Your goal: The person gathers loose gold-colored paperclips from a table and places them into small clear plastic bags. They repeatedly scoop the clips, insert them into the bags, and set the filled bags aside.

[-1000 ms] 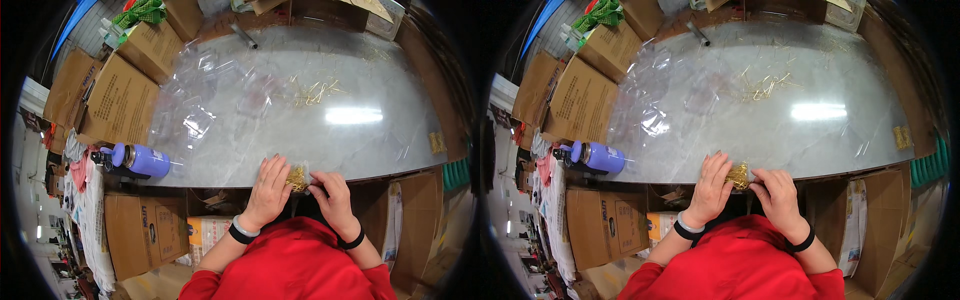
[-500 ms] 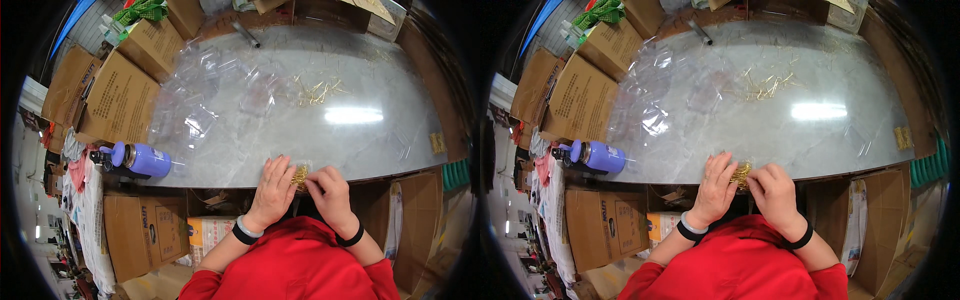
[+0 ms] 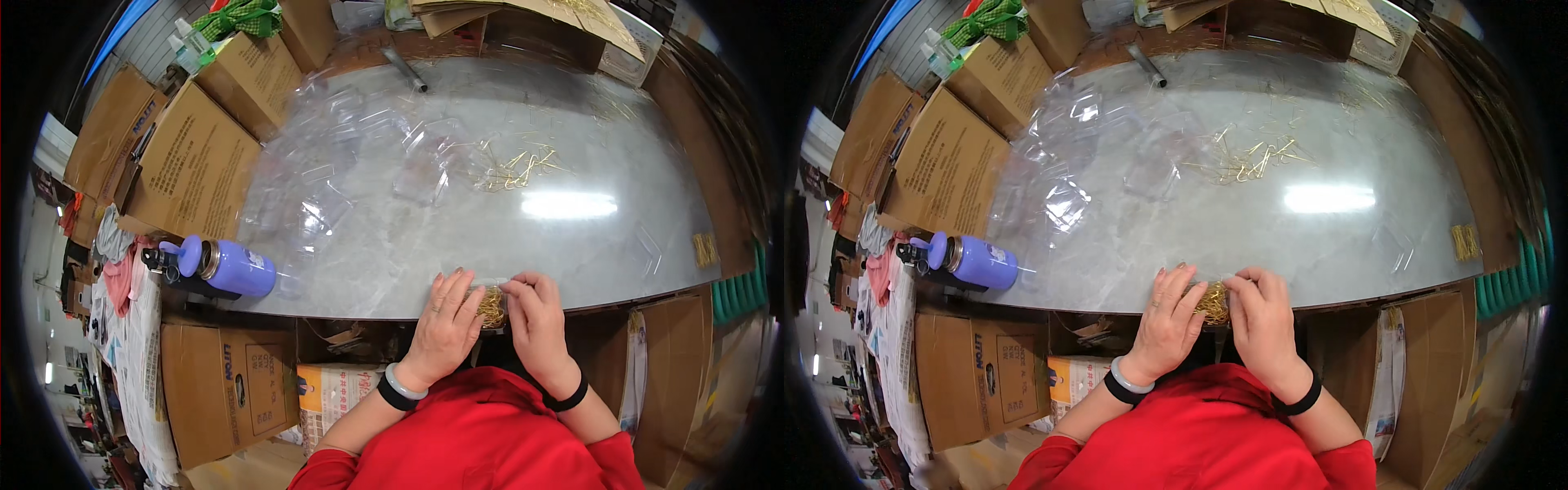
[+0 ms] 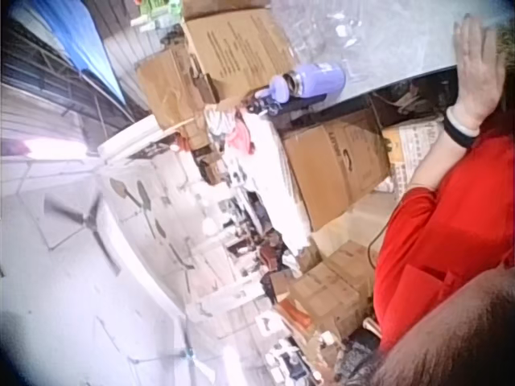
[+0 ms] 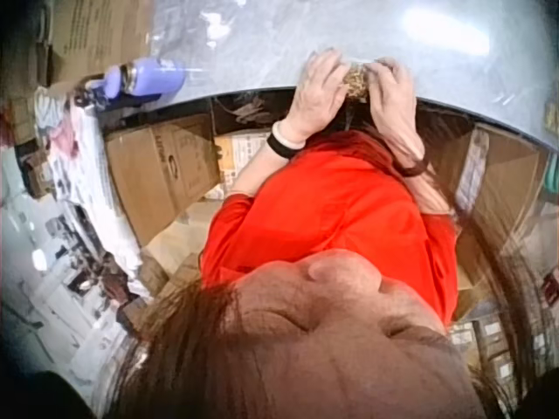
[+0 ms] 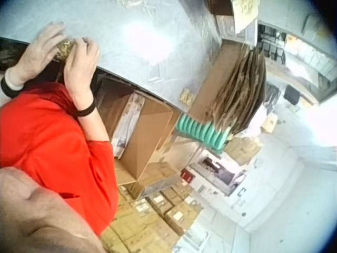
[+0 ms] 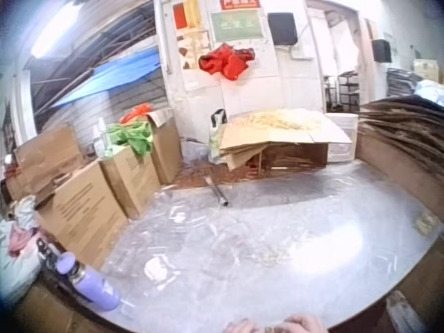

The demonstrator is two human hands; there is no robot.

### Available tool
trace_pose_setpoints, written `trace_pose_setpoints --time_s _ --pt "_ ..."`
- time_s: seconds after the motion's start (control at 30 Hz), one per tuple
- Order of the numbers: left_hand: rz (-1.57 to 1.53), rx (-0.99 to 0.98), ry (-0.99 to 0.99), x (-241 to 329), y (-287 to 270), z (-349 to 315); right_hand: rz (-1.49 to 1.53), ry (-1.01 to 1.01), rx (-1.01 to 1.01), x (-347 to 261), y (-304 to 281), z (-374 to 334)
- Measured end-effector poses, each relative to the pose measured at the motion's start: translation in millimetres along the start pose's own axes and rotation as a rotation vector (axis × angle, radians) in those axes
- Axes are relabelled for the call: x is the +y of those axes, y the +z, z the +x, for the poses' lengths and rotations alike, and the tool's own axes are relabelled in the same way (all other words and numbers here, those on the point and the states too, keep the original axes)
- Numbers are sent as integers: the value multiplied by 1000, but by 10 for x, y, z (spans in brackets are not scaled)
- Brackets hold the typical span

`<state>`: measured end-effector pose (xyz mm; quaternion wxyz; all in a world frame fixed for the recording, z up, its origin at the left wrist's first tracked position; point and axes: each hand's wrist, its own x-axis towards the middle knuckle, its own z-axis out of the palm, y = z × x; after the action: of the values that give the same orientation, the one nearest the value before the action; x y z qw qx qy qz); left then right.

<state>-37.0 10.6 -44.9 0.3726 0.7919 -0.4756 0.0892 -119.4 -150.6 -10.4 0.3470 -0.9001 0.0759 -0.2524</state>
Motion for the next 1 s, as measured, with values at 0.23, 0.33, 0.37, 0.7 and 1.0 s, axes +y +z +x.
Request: trace_pose_setpoints --time_s 0.23,0.33,0.37,0.7,1.0 --pt "7 0 11 8 -4 14 57 73 -16 40 72 159" --pt "17 -5 15 1 -3 7 84 112 -115 61 14 318" --pt "21 -8 17 -1 -5 5 91 103 -146 60 -11 354" --pt "20 -28 -1 11 -1 18 41 55 -126 119 -72 330" --pt "11 -15 -1 24 -7 39 -79 -82 -64 111 -18 297"
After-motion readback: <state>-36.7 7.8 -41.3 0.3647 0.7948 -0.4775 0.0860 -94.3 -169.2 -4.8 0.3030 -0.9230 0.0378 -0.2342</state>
